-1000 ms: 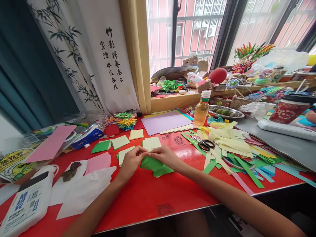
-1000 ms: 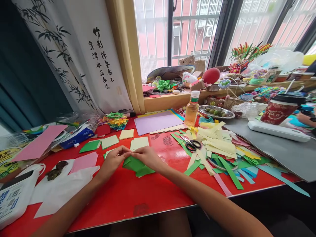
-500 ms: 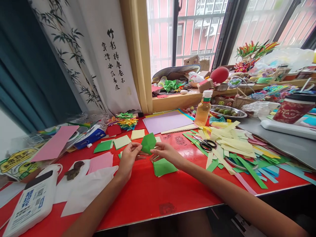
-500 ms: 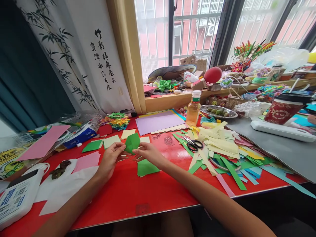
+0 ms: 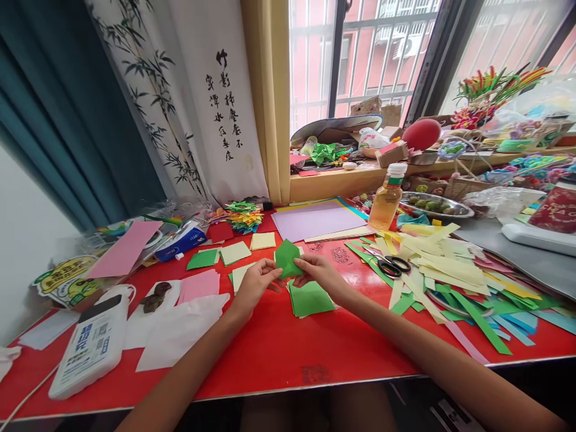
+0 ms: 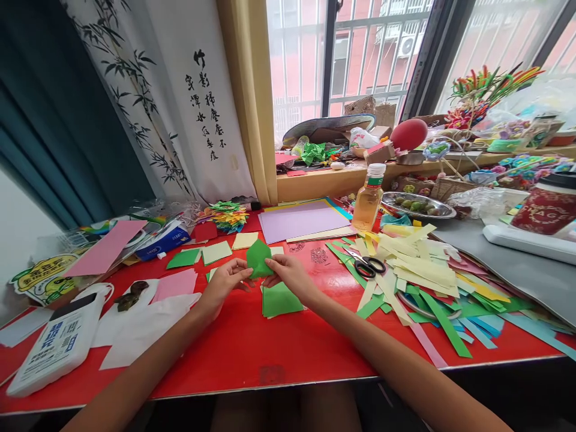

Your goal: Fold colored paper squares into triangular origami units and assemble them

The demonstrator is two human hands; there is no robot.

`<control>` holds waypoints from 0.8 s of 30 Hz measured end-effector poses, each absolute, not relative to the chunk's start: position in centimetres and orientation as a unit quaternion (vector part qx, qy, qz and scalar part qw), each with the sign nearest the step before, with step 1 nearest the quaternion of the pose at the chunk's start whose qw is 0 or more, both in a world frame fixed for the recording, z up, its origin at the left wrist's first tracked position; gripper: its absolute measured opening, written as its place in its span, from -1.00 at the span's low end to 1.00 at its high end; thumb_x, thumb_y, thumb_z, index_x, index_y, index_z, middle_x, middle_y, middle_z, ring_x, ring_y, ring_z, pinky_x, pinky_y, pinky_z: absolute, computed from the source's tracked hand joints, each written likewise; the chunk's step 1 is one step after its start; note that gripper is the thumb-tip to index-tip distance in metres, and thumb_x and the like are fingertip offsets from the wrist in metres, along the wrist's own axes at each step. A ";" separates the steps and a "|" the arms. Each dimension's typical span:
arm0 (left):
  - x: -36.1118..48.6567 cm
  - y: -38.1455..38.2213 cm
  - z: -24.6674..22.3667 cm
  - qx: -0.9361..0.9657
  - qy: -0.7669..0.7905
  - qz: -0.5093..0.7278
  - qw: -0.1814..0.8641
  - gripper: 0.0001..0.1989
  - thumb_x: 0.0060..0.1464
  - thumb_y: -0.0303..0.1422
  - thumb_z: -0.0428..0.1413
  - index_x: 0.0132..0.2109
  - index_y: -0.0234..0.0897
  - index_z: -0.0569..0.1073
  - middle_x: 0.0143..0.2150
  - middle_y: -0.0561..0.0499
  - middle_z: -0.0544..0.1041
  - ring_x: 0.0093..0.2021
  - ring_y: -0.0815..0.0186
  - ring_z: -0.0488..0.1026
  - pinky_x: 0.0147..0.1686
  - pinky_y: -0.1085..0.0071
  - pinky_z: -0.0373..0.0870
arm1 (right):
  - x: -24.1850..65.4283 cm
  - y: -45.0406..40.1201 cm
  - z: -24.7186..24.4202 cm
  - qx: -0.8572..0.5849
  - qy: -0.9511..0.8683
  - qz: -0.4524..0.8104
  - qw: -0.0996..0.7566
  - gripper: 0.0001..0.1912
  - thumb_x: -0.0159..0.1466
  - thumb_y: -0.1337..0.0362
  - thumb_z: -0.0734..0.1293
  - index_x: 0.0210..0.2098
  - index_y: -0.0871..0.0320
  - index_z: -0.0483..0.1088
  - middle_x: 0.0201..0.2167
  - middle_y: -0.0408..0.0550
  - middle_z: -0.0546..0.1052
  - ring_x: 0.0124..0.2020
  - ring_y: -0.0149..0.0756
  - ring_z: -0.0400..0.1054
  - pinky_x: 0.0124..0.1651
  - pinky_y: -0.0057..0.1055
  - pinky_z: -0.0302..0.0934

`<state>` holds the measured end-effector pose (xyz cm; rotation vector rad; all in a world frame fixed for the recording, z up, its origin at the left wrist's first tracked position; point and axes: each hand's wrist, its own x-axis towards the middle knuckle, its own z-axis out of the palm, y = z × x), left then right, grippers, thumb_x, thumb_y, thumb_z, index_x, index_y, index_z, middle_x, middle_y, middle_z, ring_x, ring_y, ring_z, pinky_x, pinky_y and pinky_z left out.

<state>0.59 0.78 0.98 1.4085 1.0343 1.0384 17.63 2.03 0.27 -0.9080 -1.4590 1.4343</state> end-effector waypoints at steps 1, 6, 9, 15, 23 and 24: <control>0.6 0.8 1.0 0.593 0.433 0.427 0.528 -0.77 -0.05 -0.25 0.10 -0.31 -0.34 0.32 -0.38 0.00 0.42 -0.43 0.38 0.41 -0.46 0.46 0.39 | 17.6 2.0 0.3 -0.366 -0.587 0.574 0.438 -0.67 0.12 0.04 0.26 -0.41 0.23 0.34 -0.51 -0.08 0.48 -0.55 -0.41 0.39 -0.41 -0.44 0.30; 0.6 0.6 1.3 0.614 0.427 0.449 0.489 -0.73 -0.01 -0.19 0.04 -0.27 -0.32 0.39 -0.33 -0.01 0.42 -0.34 0.36 0.38 -0.43 0.46 0.42 | 17.7 1.9 0.5 -0.366 -0.600 0.571 0.424 -0.68 0.11 0.06 0.28 -0.46 0.25 0.35 -0.54 -0.07 0.46 -0.54 -0.38 0.39 -0.40 -0.41 0.30; 0.5 0.5 1.3 0.616 0.435 0.450 0.479 -0.74 -0.02 -0.19 0.05 -0.31 -0.32 0.41 -0.41 0.03 0.43 -0.41 0.37 0.38 -0.40 0.45 0.41 | 17.6 1.9 0.5 -0.365 -0.601 0.569 0.427 -0.69 0.11 0.07 0.27 -0.43 0.24 0.37 -0.50 -0.08 0.45 -0.49 -0.37 0.38 -0.36 -0.40 0.30; 0.5 0.8 1.0 0.614 0.437 0.457 0.473 -0.74 -0.05 -0.19 0.07 -0.30 -0.31 0.41 -0.38 0.02 0.46 -0.38 0.34 0.41 -0.41 0.44 0.41 | 17.7 1.9 0.5 -0.367 -0.605 0.542 0.453 -0.72 0.12 0.09 0.25 -0.42 0.22 0.38 -0.52 -0.15 0.39 -0.49 -0.43 0.28 -0.37 -0.45 0.21; 0.4 0.7 1.2 0.594 0.445 0.489 0.458 -0.67 -0.07 -0.22 0.11 -0.16 -0.30 0.41 -0.35 -0.01 0.50 -0.39 0.35 0.43 -0.38 0.41 0.42 | 17.6 1.7 0.6 -0.360 -0.606 0.535 0.465 -0.75 0.13 0.16 0.25 -0.33 0.20 0.43 -0.46 -0.12 0.44 -0.45 -0.41 0.28 -0.37 -0.46 0.15; 0.4 0.7 1.2 0.595 0.442 0.490 0.458 -0.66 -0.07 -0.23 0.11 -0.13 -0.29 0.41 -0.37 0.01 0.50 -0.40 0.35 0.43 -0.37 0.41 0.42 | 17.6 1.7 0.6 -0.357 -0.598 0.538 0.474 -0.75 0.12 0.17 0.25 -0.30 0.19 0.44 -0.44 -0.12 0.45 -0.43 -0.40 0.29 -0.36 -0.45 0.16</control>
